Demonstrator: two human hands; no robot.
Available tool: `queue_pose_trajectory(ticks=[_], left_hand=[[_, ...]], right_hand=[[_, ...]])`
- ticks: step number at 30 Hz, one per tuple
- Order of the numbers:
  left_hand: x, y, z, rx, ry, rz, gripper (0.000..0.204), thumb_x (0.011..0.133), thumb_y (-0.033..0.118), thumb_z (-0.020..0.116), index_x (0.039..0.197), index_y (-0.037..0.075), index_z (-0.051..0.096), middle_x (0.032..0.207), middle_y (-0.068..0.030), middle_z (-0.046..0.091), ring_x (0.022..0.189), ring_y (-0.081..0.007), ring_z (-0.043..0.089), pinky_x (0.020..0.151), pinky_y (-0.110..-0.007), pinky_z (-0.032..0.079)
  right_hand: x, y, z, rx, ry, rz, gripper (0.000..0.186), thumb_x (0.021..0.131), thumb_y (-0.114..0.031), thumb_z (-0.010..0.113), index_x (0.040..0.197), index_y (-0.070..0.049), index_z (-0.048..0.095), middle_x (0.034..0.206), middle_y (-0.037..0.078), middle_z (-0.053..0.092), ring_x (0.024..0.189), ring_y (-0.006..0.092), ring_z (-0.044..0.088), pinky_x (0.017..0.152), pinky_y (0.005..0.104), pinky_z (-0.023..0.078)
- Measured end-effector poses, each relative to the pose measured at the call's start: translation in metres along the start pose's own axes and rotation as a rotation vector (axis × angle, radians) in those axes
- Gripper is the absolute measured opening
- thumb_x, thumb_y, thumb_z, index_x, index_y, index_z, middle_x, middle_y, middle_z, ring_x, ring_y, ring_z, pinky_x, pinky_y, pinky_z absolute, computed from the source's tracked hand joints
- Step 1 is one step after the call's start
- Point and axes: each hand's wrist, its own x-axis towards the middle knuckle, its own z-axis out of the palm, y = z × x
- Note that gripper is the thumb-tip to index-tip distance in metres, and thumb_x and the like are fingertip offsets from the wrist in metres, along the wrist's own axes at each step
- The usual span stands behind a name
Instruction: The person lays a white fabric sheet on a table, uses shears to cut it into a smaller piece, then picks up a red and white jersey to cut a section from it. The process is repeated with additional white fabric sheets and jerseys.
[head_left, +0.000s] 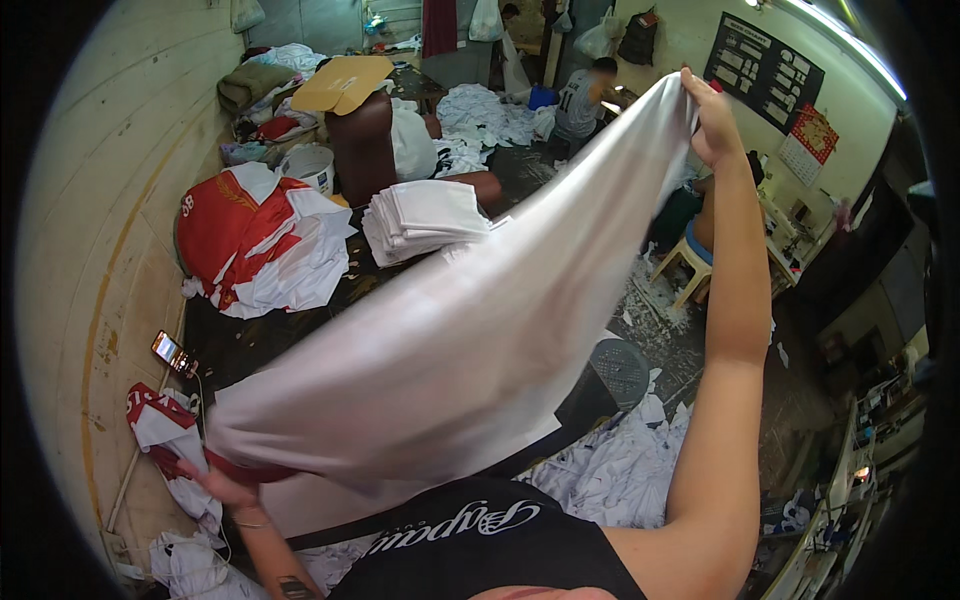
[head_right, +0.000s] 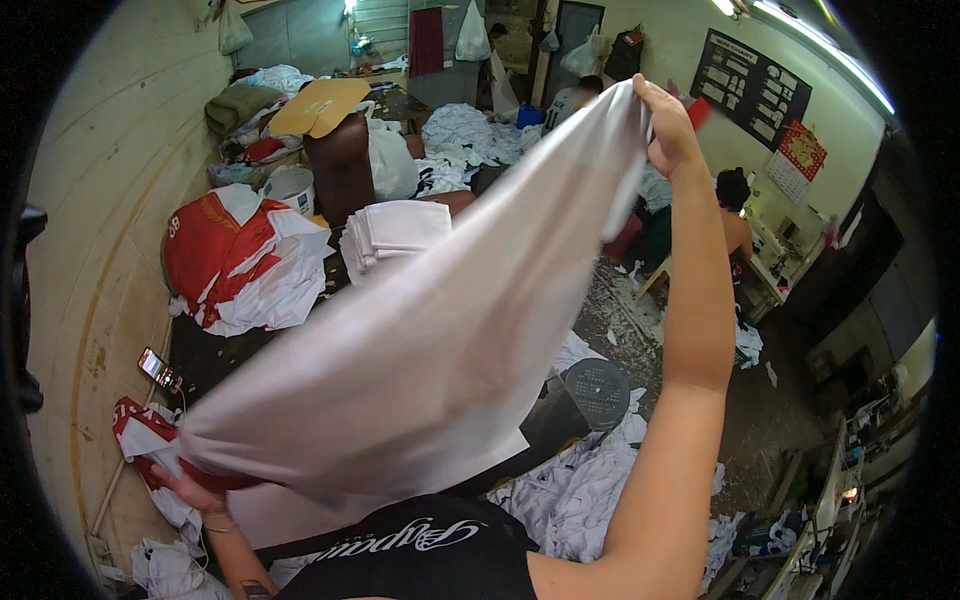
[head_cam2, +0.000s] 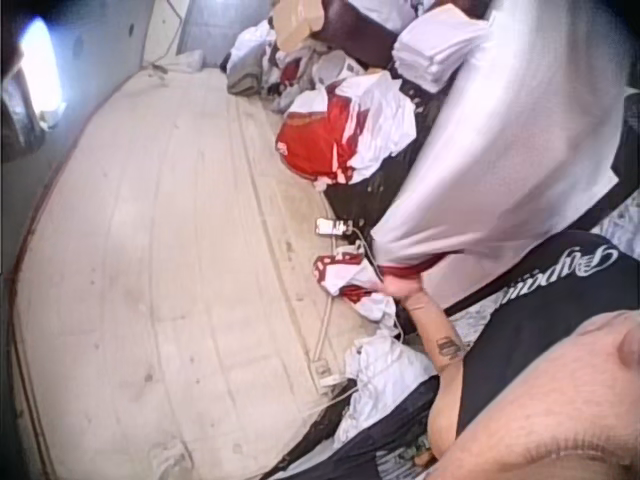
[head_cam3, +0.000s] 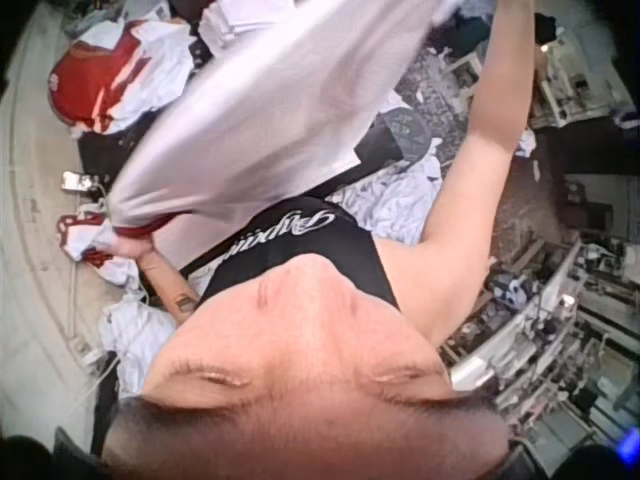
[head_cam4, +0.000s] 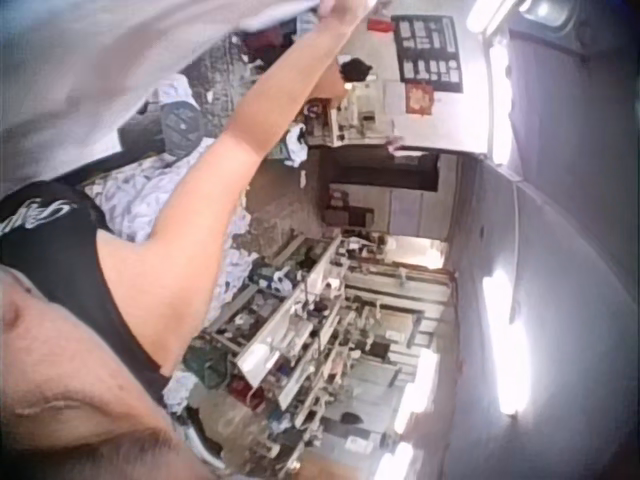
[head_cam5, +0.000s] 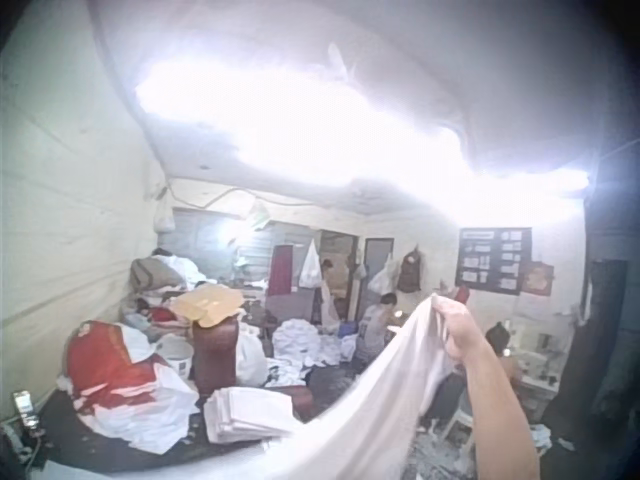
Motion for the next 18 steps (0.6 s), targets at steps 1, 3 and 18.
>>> queue_pose_trajectory(ticks=[1,3,18], left_hand=[[0.001,0.021,-0.016,0.132,0.102,0.206,0.086,0.102,0.063,0.058,0.159,0.0,0.041,0.159,-0.0199,0.05,0.15,-0.0372,0.043,0.127,-0.055,0.028],[0.014,0.072,-0.041,0.658,0.601,0.165,0.048,0.109,0.024,0.063,0.15,0.002,0.051,0.147,-0.0145,0.06,0.134,-0.0272,0.059,0.113,-0.045,0.048],[0.169,0.367,-0.069,0.986,0.642,0.334,0.052,0.109,0.039,0.06,0.144,0.0,0.06,0.138,-0.0076,0.064,0.13,-0.0187,0.057,0.115,-0.036,0.042]], right_hand=[[-0.003,0.001,-0.003,-0.145,-0.001,-0.053,0.035,0.105,-0.037,0.07,0.12,-0.005,0.071,0.105,0.003,0.073,0.092,0.0154,0.069,0.086,0.0351,0.057],[-0.012,0.005,-0.012,-0.126,-0.174,0.001,0.033,0.105,-0.036,0.07,0.118,-0.006,0.071,0.102,0.0,0.072,0.088,0.0128,0.068,0.082,0.0326,0.057],[-0.071,-0.02,0.007,-0.13,-0.415,-0.241,0.025,0.102,-0.014,0.073,0.125,-0.003,0.074,0.097,-0.002,0.07,0.088,0.0064,0.066,0.08,0.0241,0.056]])
